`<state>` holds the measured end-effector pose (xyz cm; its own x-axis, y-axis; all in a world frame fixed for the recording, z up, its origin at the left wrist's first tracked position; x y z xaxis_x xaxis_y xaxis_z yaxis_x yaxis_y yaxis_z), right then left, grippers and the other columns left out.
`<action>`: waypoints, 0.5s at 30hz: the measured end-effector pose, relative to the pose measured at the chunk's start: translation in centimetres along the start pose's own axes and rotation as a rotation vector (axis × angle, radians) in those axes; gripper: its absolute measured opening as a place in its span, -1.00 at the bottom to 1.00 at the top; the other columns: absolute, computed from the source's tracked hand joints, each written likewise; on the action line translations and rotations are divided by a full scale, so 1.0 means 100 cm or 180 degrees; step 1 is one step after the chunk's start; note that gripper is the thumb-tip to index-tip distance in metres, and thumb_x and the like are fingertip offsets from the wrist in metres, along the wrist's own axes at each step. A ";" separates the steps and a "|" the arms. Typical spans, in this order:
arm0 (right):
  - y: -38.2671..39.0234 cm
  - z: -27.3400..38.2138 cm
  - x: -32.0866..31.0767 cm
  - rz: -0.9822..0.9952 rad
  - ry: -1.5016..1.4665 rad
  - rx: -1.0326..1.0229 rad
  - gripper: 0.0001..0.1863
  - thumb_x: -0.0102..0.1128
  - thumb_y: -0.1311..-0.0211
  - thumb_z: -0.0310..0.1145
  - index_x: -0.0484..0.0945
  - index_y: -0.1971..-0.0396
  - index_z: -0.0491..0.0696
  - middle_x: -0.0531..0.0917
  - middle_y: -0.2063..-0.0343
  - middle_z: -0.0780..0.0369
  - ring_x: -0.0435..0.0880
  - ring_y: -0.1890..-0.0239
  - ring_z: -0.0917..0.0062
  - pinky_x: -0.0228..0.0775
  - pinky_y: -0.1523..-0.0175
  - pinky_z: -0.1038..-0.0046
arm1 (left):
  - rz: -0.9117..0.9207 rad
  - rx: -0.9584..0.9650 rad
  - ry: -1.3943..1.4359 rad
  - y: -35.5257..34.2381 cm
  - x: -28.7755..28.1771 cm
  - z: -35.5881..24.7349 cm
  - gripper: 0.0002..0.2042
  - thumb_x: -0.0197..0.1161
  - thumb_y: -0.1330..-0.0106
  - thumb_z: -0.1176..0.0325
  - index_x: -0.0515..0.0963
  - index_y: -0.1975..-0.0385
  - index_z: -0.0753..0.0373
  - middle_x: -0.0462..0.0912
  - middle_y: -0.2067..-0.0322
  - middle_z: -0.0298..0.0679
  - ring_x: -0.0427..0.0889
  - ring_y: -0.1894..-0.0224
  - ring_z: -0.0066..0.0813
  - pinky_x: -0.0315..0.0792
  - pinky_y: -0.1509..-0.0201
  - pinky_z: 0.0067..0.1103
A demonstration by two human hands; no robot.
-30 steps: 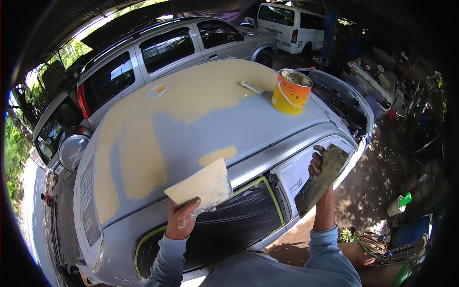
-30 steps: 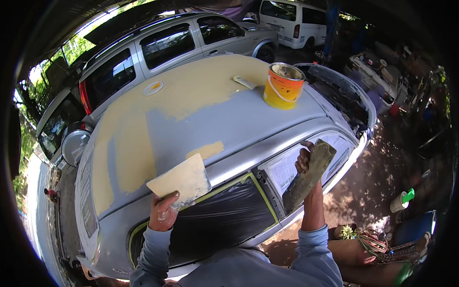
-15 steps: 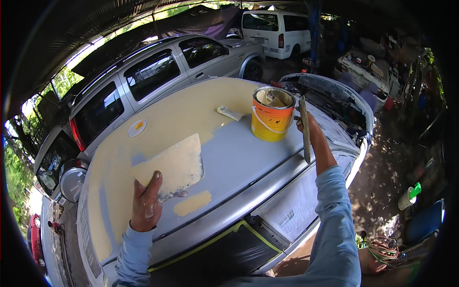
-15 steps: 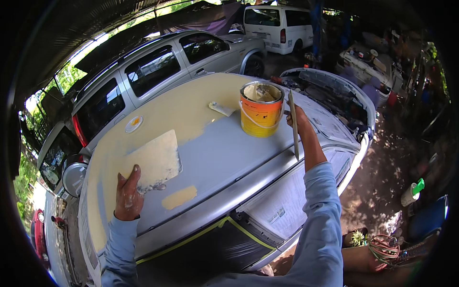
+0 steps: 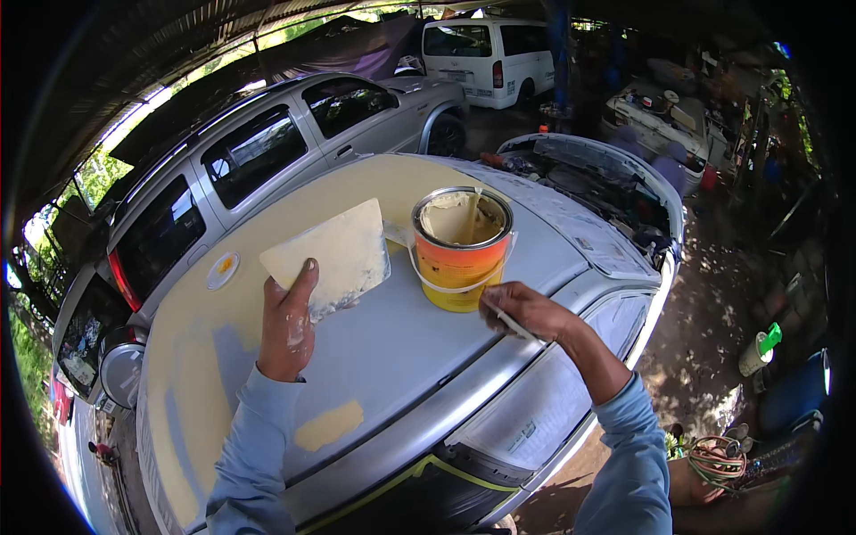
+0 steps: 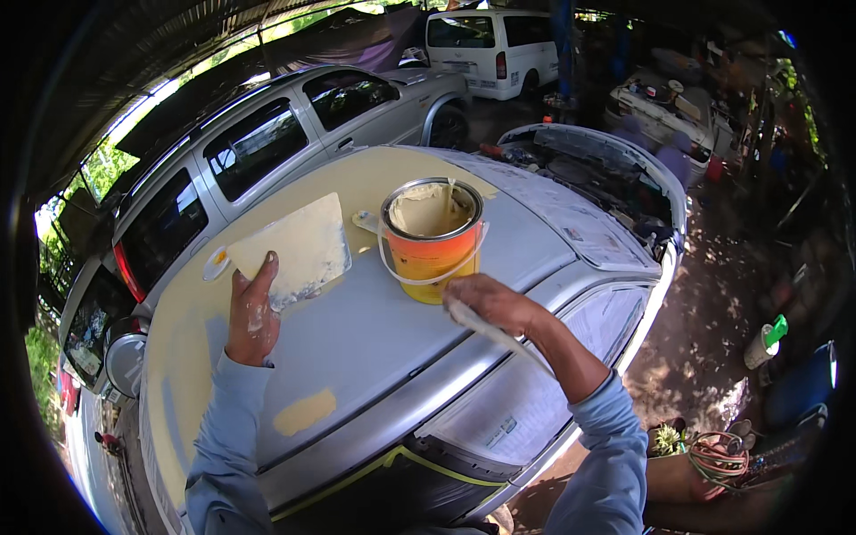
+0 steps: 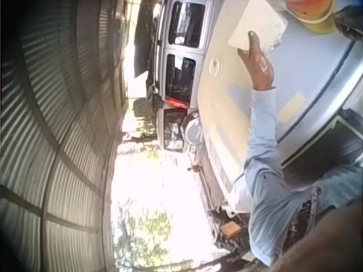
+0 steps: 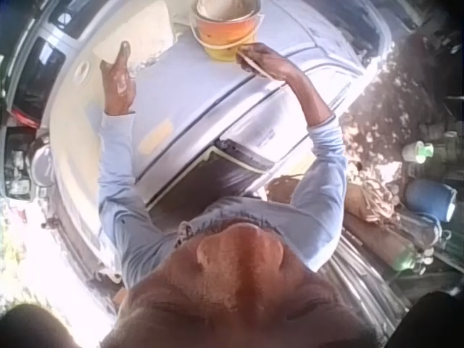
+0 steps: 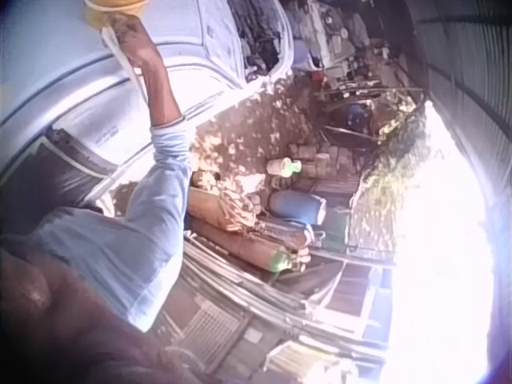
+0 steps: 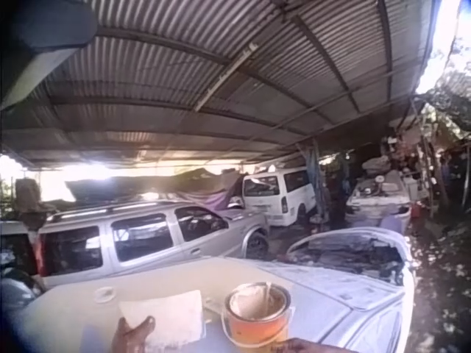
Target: Applying and smoothing body filler (bondo) on a car roof using spatulas.
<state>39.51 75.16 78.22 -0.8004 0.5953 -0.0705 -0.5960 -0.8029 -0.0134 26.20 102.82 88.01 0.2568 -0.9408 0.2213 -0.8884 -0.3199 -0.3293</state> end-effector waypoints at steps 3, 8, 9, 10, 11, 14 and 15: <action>0.016 0.013 -0.003 -0.0097 -0.0168 -0.0254 -0.69 -0.07 -0.45 -0.18 0.54 0.29 -0.11 0.49 0.56 0.35 0.43 0.54 0.73 0.26 0.43 0.65 | -0.0281 0.0496 -0.0209 -0.024 0.008 -0.020 -0.67 0.11 -0.41 0.35 0.37 -0.09 0.39 0.57 0.04 -0.10 0.65 0.11 -0.37 0.58 0.07 -0.50; 0.016 0.005 -0.066 -0.1524 -0.1092 -0.0318 -0.72 -0.10 -0.46 -0.12 0.41 0.21 -0.04 0.44 0.65 0.34 0.20 0.76 0.77 -0.08 0.71 0.66 | 0.0799 0.0470 -0.2198 -0.065 0.092 -0.042 -0.70 0.18 -0.33 0.30 0.53 0.14 0.47 0.66 0.32 -0.08 0.67 0.27 -0.37 0.50 0.15 -0.49; 0.004 0.005 -0.065 -0.1593 -0.0983 -0.0356 -0.74 -0.08 -0.46 -0.13 0.41 0.14 -0.02 0.45 0.63 0.33 0.20 0.76 0.77 -0.07 0.71 0.66 | 0.0960 0.0471 -0.2898 -0.071 0.108 -0.048 -0.69 0.18 -0.33 0.29 0.52 0.15 0.48 0.65 0.32 -0.07 0.67 0.27 -0.35 0.49 0.15 -0.48; -0.006 0.007 -0.062 -0.1673 -0.0857 -0.0407 -0.73 -0.06 -0.45 -0.14 0.41 0.07 -0.01 0.45 0.62 0.33 0.19 0.76 0.76 -0.06 0.71 0.66 | 0.1227 0.0658 -0.3192 -0.086 0.117 -0.041 -0.68 0.17 -0.32 0.28 0.52 0.13 0.46 0.65 0.31 -0.02 0.67 0.27 -0.28 0.48 0.14 -0.44; -0.010 0.007 -0.064 -0.1676 -0.0838 -0.0418 -0.73 -0.06 -0.45 -0.14 0.41 0.07 -0.01 0.45 0.62 0.33 0.19 0.76 0.76 -0.06 0.71 0.66 | 0.1532 0.0844 -0.3437 -0.103 0.127 -0.022 -0.67 0.17 -0.31 0.27 0.52 0.11 0.45 0.65 0.30 0.03 0.67 0.27 -0.20 0.47 0.12 -0.40; -0.018 0.003 -0.071 -0.1904 -0.0662 -0.0563 -0.68 -0.07 -0.47 -0.13 0.38 -0.02 -0.04 0.48 0.59 0.31 0.25 0.77 0.76 0.00 0.70 0.68 | 0.1754 0.0892 -0.3751 -0.126 0.150 0.016 -0.72 0.20 -0.23 0.31 0.57 0.21 0.43 0.65 0.24 0.14 0.64 0.17 0.08 0.47 0.03 -0.29; -0.021 0.004 -0.070 -0.1912 -0.0443 -0.0580 -0.66 -0.03 -0.45 -0.16 0.40 -0.07 -0.03 0.53 0.51 0.30 0.31 0.70 0.77 0.06 0.65 0.68 | 0.1892 0.0856 -0.4140 -0.128 0.155 0.025 -0.72 0.20 -0.22 0.34 0.57 0.18 0.43 0.65 0.25 0.14 0.65 0.18 0.05 0.49 0.06 -0.30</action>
<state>46.38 72.69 79.18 -0.3386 0.9316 0.1321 -0.9324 -0.3133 -0.1804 42.47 92.02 93.37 0.1700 -0.3269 -0.9296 -0.9252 0.2719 -0.2648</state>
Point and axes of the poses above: each hand's wrist, its own y-axis away from the middle knuckle, its own x-axis out of the palm, z = x × y, the point moved 3 cm from there along -y, towards the middle knuckle
